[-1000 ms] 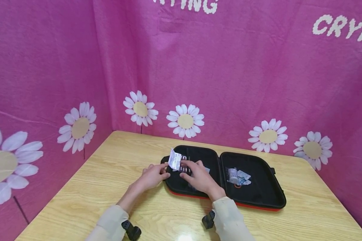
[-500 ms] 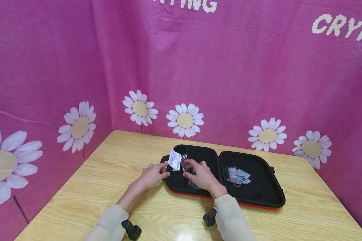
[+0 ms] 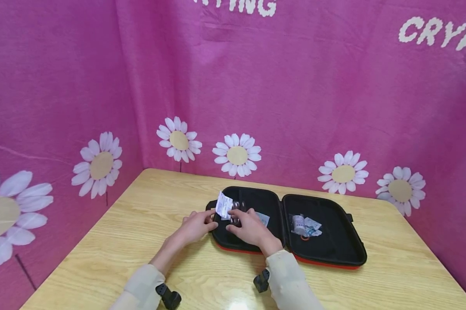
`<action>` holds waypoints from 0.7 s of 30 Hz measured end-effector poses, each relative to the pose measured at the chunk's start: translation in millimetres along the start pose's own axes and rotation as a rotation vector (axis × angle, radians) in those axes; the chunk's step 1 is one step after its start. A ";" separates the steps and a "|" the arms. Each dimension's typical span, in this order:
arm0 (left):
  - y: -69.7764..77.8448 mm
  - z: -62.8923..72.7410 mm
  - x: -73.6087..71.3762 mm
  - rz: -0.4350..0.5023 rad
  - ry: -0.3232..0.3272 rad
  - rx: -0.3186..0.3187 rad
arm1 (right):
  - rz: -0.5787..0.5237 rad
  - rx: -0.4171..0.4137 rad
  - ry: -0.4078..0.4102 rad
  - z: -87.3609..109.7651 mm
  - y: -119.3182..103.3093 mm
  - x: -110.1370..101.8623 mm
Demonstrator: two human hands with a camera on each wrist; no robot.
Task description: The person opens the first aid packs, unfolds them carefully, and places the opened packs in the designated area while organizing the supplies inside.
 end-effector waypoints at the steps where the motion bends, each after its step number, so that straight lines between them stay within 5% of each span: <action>1: -0.2 0.1 -0.1 0.002 0.000 -0.002 | -0.023 0.001 -0.011 0.1 -1.5 -0.2; 6: -1.9 0.9 -2.0 -0.003 0.008 -0.006 | -0.054 -0.018 -0.019 2.5 -3.3 -1.9; 15: -1.9 0.3 -1.9 0.005 0.017 -0.006 | 0.274 0.007 0.167 6.1 1.5 -7.1; 21: 0.9 0.9 -3.4 0.001 0.010 0.010 | 0.043 -0.047 0.098 3.8 -0.6 -2.2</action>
Point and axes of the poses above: each hand's wrist, its own z-axis away from the middle knuckle, its own x-axis out of the palm, y = z × x, the point moved 2 cm from there along -z, towards the middle knuckle, and after that the axes turned 11 degrees about y, right-handed, at the moved point
